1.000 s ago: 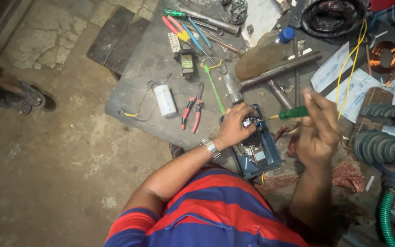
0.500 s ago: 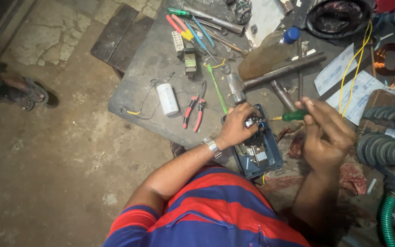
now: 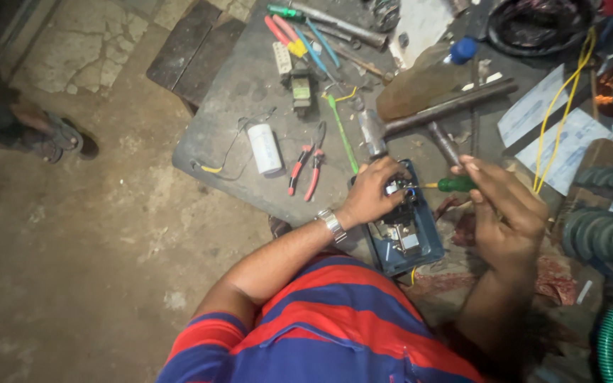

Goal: The person uses a screwdriver to adjust terminals inside an open electrical component, then uses pliers to strip a blue wire and connects it to the component. The work is performed on a cluttered workbench with various tools and parts visible.

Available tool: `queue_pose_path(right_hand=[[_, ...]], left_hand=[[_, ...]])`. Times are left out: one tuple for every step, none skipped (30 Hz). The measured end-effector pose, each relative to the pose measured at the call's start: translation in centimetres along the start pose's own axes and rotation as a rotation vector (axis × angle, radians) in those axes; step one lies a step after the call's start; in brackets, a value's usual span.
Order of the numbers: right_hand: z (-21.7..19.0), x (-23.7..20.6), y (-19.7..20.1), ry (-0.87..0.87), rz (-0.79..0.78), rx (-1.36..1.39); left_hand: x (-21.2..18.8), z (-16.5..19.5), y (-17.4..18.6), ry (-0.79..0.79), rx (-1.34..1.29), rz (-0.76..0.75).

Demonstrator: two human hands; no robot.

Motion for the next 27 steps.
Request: queue_pose_path(right_hand=[[0.3,-0.2,-0.2,-0.011,-0.002,0.037],[0.7,-0.5,-0.4,0.009,0.062,0.023],[1.2,-0.7,-0.8,0.024,0.124,0.011],[1.6,-1.1,-1.3,0.039,0.184,0.0],[1.7,-1.4,-1.8,0.086,0.231,-0.064],[1.7,-1.8,-2.4,0.137,0.279,-0.126],[1.7,-2.1,-2.8,0.157,0.298,-0.142],[1.6,-2.2,-3.2,0.177,0.317,-0.159],[1.4,-2.1,-3.4,0.168,0.314,-0.136],[1.1,-2.0,-3.5,0.158,0.31,-0.115],[0.8,-1.6,-3.5,0.136,0.257,-0.095],[0.3,-1.1,-3.2,0.117,0.207,-0.078],[-0.1,-0.6,-2.8,0.1,0.161,-0.063],[-0.6,-0.1,-2.4,0.088,0.121,-0.08],[-1.1,0.3,-2.0,0.074,0.082,-0.1],[-1.6,0.7,-1.6,0.06,0.044,-0.12],[-1.9,1.0,-1.3,0.053,0.022,-0.124],[-2.1,1.2,-1.0,0.047,0.001,-0.129],[-2.2,1.4,-0.9,0.04,-0.02,-0.134],[-2.2,1.5,-0.8,0.044,0.001,-0.148],[-2.1,1.5,-1.0,0.046,0.024,-0.162],[-2.0,1.4,-1.1,0.047,0.048,-0.178],[-1.8,1.3,-1.4,0.075,0.098,-0.223],[-1.4,1.1,-1.9,0.101,0.155,-0.277],[-1.3,0.8,-2.1,0.126,0.22,-0.35],[-1.0,0.5,-2.3,0.108,0.255,-0.412],[-0.7,0.3,-2.4,0.089,0.295,-0.473]], left_hand=[[0.0,-0.1,0.0,0.002,-0.004,0.001],[0.1,-0.2,-0.1,0.005,-0.008,0.003],[-0.1,-0.2,-0.1,0.014,-0.013,0.003],[-0.4,-0.1,-0.2,0.014,-0.011,0.005],[-0.3,-0.2,-0.2,0.006,-0.003,0.01],[-0.2,-0.3,-0.1,-0.005,0.007,0.016],[-0.3,-0.3,-0.1,-0.007,0.017,0.015],[-0.3,-0.3,0.0,-0.009,0.026,0.014],[-0.3,-0.3,0.0,-0.016,0.033,0.012],[-0.4,-0.3,0.0,-0.012,0.028,0.014],[-0.5,-0.2,0.1,-0.011,0.023,0.014],[-0.5,-0.2,0.2,-0.015,0.019,0.012],[-0.4,-0.1,0.3,-0.022,0.022,0.022],[-0.4,0.0,0.5,-0.03,0.024,0.029],[-0.3,0.0,0.5,-0.039,0.024,0.034],[-0.3,0.1,0.5,-0.032,0.032,0.036],[-0.3,0.1,0.6,-0.024,0.04,0.038],[-0.2,0.1,0.6,-0.017,0.047,0.039],[-0.2,0.1,0.5,0.001,0.04,0.018],[-0.2,0.0,0.4,0.02,0.032,-0.005],[-0.3,-0.1,0.2,0.039,0.023,-0.029],[-0.4,-0.2,0.2,0.035,0.023,-0.009],[-0.4,-0.2,0.1,0.026,0.021,0.008],[-0.3,-0.2,-0.1,0.006,0.016,0.021],[-0.2,-0.1,-0.2,-0.021,0.02,0.066],[-0.1,0.0,-0.1,-0.059,0.021,0.107],[0.1,0.1,-0.2,-0.044,0.0,0.061]])
Point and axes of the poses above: each hand's wrist, its own x-axis towards the middle knuckle, its own y-axis out of the back of the hand, z = x × y, the point moved 2 cm from there along x, towards the middle knuckle, and after that the axes turned 13 degrees about x, right-handed, at the moved point
